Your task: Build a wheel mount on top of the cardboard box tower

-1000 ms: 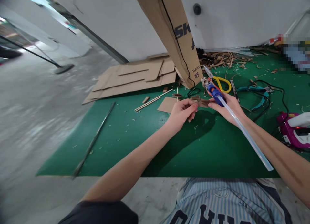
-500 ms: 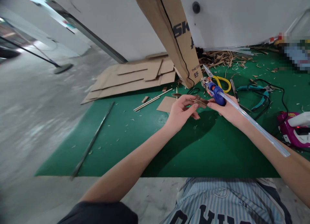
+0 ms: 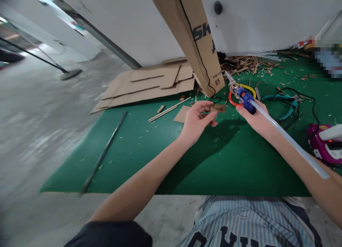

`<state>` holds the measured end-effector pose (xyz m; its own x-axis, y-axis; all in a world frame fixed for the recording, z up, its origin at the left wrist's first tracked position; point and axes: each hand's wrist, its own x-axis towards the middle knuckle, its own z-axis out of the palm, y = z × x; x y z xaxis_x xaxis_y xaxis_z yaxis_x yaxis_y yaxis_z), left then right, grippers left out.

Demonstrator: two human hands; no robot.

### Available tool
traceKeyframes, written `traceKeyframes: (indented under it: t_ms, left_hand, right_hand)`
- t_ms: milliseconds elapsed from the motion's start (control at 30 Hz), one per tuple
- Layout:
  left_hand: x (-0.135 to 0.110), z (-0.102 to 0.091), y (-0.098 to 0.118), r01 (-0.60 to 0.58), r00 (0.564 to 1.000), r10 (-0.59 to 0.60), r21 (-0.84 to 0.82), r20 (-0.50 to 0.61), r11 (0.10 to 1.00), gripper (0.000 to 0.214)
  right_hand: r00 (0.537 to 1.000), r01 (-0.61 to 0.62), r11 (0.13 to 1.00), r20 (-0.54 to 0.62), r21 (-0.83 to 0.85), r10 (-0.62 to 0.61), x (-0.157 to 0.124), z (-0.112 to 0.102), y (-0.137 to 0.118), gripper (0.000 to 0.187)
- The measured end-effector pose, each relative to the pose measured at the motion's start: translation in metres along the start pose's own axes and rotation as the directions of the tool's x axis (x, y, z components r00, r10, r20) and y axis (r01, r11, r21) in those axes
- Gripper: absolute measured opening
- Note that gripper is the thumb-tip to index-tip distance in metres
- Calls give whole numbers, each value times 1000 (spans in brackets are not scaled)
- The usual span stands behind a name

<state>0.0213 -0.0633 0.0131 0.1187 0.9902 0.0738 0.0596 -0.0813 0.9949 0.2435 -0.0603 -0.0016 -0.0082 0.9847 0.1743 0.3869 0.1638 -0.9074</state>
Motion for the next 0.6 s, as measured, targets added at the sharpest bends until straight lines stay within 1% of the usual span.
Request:
traceKeyframes:
  t_ms: [67, 100, 200, 267, 367, 533, 600]
  left_hand:
    - [3, -3, -1, -3, 997, 5, 26, -72, 1000, 31]
    - [5, -4, -1, 0, 995, 4, 40, -103, 999, 31]
    - [8, -7, 0, 10, 987, 2, 71, -164, 997, 29]
    - [8, -8, 2, 5, 985, 11, 90, -174, 996, 28]
    - [7, -9, 2, -29, 984, 51, 128, -169, 991, 27]
    - [9, -10, -2, -68, 978, 95, 146, -185, 987, 27]
    - [10, -11, -4, -74, 977, 102, 148, -188, 986, 27]
  right_hand:
    - [995, -72, 996, -62, 49, 75, 0, -3, -3, 41]
    - [993, -92, 994, -74, 64, 97, -1, -4, -4, 39]
    - [997, -77, 997, -24, 25, 78, -3, -5, -10, 34]
    - [998, -61, 998, 31, 10, 61, -4, -5, -13, 33]
    - [993, -56, 998, 110, 30, 52, -4, -5, -14, 35]
    - [987, -31, 999, 156, -24, 35, -3, -7, -11, 39]
    - [984, -25, 1000, 176, -17, 28, -4, -8, -13, 39]
